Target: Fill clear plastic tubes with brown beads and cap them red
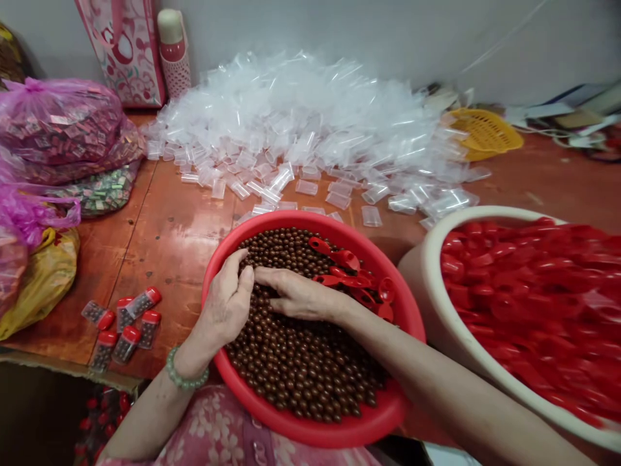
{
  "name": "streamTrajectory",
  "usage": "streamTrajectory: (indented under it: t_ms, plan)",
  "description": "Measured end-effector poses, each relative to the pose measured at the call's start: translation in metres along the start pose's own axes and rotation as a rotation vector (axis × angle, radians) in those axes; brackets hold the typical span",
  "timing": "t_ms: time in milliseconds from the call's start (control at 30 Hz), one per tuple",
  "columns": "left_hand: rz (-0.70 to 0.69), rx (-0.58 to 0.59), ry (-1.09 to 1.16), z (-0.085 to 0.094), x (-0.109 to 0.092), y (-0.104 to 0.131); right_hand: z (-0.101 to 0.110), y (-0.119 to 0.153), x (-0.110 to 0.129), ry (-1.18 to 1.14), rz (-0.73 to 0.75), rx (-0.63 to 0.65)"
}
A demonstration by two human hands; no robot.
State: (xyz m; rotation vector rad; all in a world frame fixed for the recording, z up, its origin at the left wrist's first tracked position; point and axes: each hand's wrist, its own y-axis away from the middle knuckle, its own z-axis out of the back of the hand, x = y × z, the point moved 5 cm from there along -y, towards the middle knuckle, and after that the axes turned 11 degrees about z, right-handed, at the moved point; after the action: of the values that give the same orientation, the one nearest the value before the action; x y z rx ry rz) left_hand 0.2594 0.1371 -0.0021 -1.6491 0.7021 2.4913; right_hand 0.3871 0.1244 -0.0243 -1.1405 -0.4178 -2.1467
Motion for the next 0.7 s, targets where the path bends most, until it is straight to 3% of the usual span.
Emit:
streamTrajectory:
  t_ms: [133,333,433,567,700]
  plan:
    - [-0.017,-0.01,0.021,0.003,-0.002,0.0,0.011,0.007,0.003,-0.303,-0.059,-0.133]
    - [-0.04,0.007,0.102,0.005,-0.001,-0.001,0.027,0.013,0.015,-0.38,-0.056,-0.249]
    - [-0.037,0.11,0.184,0.001,0.001,-0.001,0.03,0.014,0.02,-0.378,-0.027,-0.281]
    - [-0.071,0.346,0.357,-0.009,-0.003,0.002,0.031,0.014,0.025,-0.422,0.025,-0.295]
    - [-0.098,0.377,0.325,-0.012,-0.007,0.003,0.031,0.016,0.026,-0.409,0.054,-0.315]
